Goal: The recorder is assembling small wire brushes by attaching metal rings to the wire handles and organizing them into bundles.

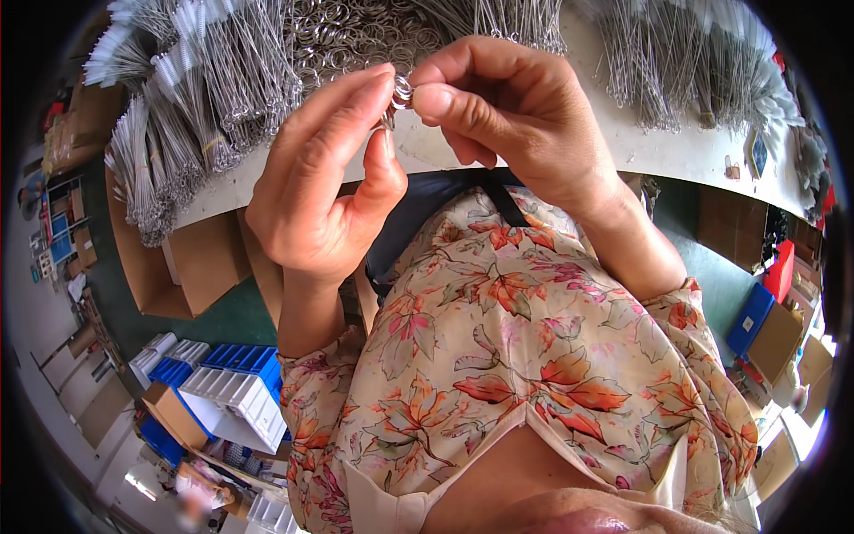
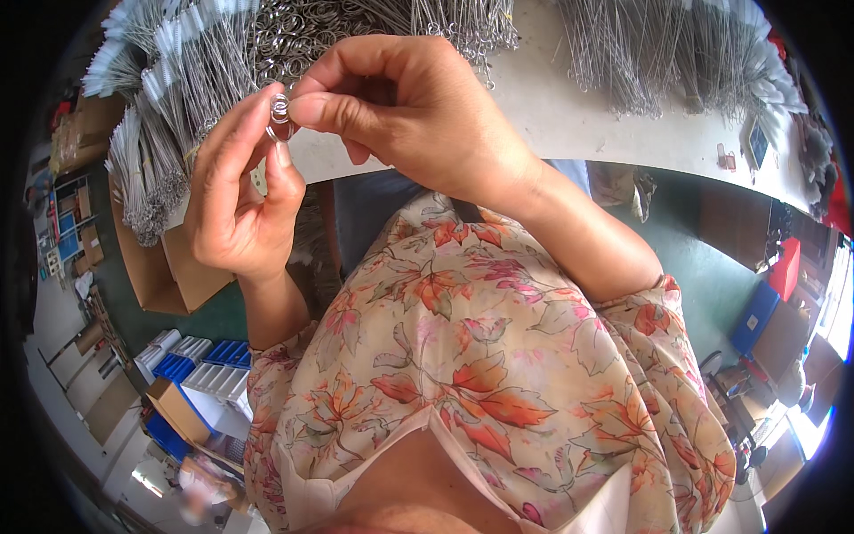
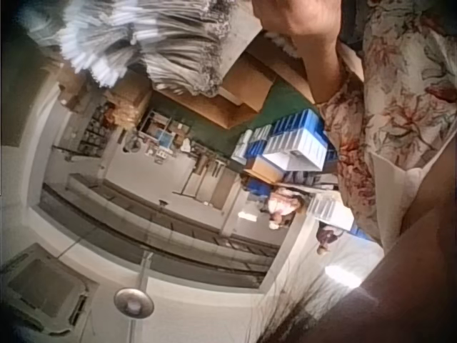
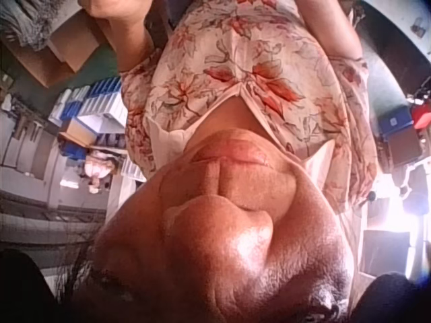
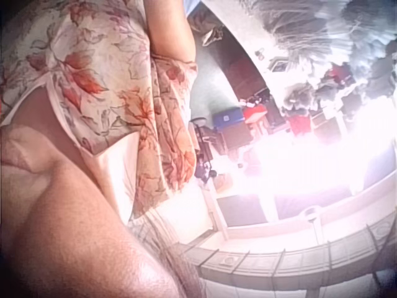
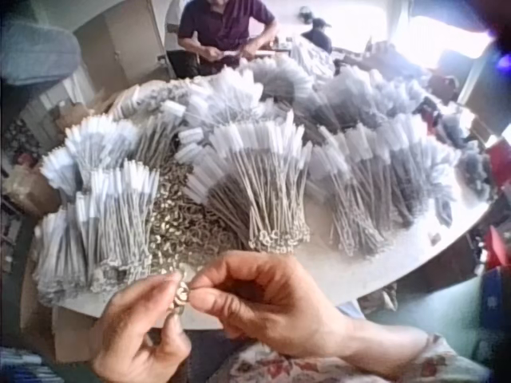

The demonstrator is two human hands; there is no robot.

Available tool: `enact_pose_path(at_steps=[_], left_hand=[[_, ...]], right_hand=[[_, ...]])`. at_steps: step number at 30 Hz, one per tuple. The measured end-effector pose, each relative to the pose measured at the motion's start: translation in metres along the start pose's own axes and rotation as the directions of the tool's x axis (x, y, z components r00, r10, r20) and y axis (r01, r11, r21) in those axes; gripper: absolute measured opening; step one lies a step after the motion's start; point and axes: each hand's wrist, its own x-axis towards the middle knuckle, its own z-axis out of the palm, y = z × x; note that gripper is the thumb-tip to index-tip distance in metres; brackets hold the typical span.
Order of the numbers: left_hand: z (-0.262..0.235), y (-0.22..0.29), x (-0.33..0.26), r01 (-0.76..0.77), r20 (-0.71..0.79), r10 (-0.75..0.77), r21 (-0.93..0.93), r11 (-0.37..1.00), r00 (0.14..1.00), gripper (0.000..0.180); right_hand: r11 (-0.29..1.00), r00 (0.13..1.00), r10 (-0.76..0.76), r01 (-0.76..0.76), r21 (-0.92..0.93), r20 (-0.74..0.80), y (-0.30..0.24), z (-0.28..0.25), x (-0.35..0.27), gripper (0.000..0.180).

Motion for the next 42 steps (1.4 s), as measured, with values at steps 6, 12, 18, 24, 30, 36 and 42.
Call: enact_pose_path(at_steps=[6,12,18,24,30,36,42], left_hand=[[0.011,-0.001,-0.007,0.019,-0.024,-0.019,-0.002,1.0,1.0,0.031],[0.015,0.001,-0.009,0.078,-0.121,-0.096,-0.146,0.986,0.988,0.033],[0.012,0.004,-0.007,0.102,-0.069,-0.114,-0.153,0.983,0.991,0.033],[0.001,0.005,0.0,0.31,0.082,-0.3,-0.333,0.891,0.95,0.029],[-0.014,0.004,0.012,0.569,0.318,-0.473,-0.41,0.712,0.821,0.03],[-0.023,-0.008,0.006,0.699,0.4,-0.578,-0.488,0.522,0.711,0.031],[-0.064,-0.045,0.011,0.746,0.377,-0.719,0.1,0.658,0.584,0.03]], right_hand=[[1.0,0.999,-0.003,0.002,-0.015,-0.039,0.007,0.001,0.002,0.018],[0.996,0.999,0.042,-0.044,0.077,0.018,0.006,-0.004,0.001,0.019],[0.999,0.999,-0.015,0.014,0.042,0.038,0.007,-0.001,-0.001,0.02],[0.96,0.977,0.156,-0.116,-0.253,0.144,-0.007,-0.011,0.003,0.014],[0.969,0.945,0.224,-0.191,-0.156,0.239,-0.006,-0.019,0.006,0.018],[0.965,0.932,0.261,-0.257,-0.047,0.253,-0.002,-0.007,0.013,0.017],[0.197,0.931,-0.266,0.304,-0.932,0.248,0.059,-0.022,0.0,0.012]])
